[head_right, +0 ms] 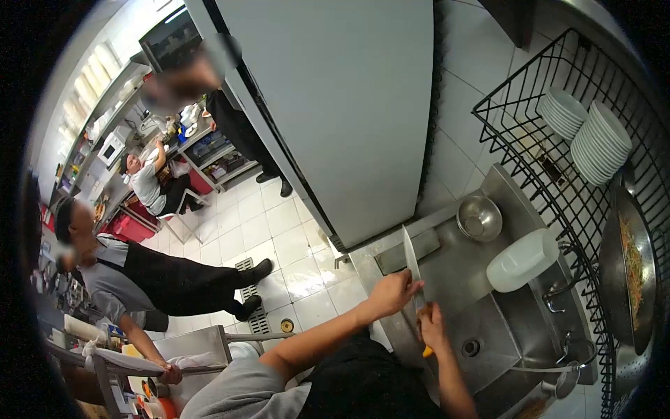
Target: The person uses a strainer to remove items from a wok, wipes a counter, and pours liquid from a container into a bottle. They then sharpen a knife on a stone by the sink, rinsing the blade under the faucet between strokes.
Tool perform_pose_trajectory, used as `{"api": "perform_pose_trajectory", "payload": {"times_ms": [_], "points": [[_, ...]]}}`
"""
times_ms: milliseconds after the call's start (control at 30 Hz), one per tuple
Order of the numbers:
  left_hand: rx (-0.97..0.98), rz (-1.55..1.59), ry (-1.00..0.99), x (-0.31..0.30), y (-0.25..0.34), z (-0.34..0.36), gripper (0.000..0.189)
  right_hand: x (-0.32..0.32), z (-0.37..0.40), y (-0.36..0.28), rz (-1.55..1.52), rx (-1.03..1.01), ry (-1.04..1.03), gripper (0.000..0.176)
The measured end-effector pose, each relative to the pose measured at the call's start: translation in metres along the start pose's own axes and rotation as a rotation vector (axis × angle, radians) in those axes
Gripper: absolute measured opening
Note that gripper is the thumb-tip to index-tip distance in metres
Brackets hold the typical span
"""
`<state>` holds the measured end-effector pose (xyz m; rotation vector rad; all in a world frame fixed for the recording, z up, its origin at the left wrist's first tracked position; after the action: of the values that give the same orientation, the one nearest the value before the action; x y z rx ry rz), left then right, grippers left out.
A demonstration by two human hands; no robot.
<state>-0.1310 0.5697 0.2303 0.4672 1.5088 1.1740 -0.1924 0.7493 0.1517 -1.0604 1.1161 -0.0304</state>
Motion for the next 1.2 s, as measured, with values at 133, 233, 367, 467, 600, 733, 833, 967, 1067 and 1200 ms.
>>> {"api": "perform_pose_trajectory", "payload": {"times_ms": [133, 233, 367, 467, 600, 733, 833, 967, 1067, 1200], "points": [[0.331, -0.272, 0.008, 0.009, -0.021, 0.003, 0.065, -0.018, 0.029, 0.009, -0.299, 0.432, -0.513, 0.021], [0.22, -0.548, -0.162, 0.036, -0.042, -0.007, 0.097, -0.012, 0.034, 0.021, -0.274, 0.488, -0.566, 0.018], [0.113, -0.544, -0.202, 0.046, -0.049, -0.004, 0.098, 0.002, 0.03, 0.033, -0.279, 0.461, -0.608, 0.018], [0.052, -0.555, -0.162, 0.047, -0.054, -0.003, 0.101, 0.009, 0.024, 0.035, -0.244, 0.447, -0.602, 0.019], [0.088, -0.549, -0.094, 0.054, -0.069, -0.018, 0.097, 0.004, 0.006, 0.017, -0.219, 0.464, -0.574, 0.017], [0.295, -0.697, 0.222, 0.087, -0.148, -0.085, 0.079, 0.031, -0.047, 0.043, -0.111, 0.272, -0.439, 0.017], [0.489, -0.808, 0.207, 0.05, -0.145, -0.139, 0.086, 0.044, -0.1, 0.049, -0.008, 0.144, -0.204, 0.017], [0.463, -0.459, -0.05, 0.02, -0.114, -0.16, 0.102, 0.055, -0.113, 0.055, 0.086, 0.186, -0.063, 0.018], [0.344, -0.525, -0.007, 0.042, -0.105, -0.079, 0.109, 0.012, -0.037, 0.015, -0.159, 0.327, -0.414, 0.021], [0.178, -0.485, -0.02, 0.07, -0.082, 0.011, 0.11, -0.008, 0.025, 0.018, -0.155, 0.436, -0.579, 0.022]]}}
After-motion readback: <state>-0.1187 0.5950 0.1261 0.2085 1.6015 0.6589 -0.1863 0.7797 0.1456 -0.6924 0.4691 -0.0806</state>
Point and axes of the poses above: each hand's wrist, its own z-axis away from the middle knuckle, its own x-axis out of the palm, y = z × x, the point moved 1 cm from there along -z, towards the middle knuckle, and after that the axes turned 15 degrees about z, right-handed, at the moved point
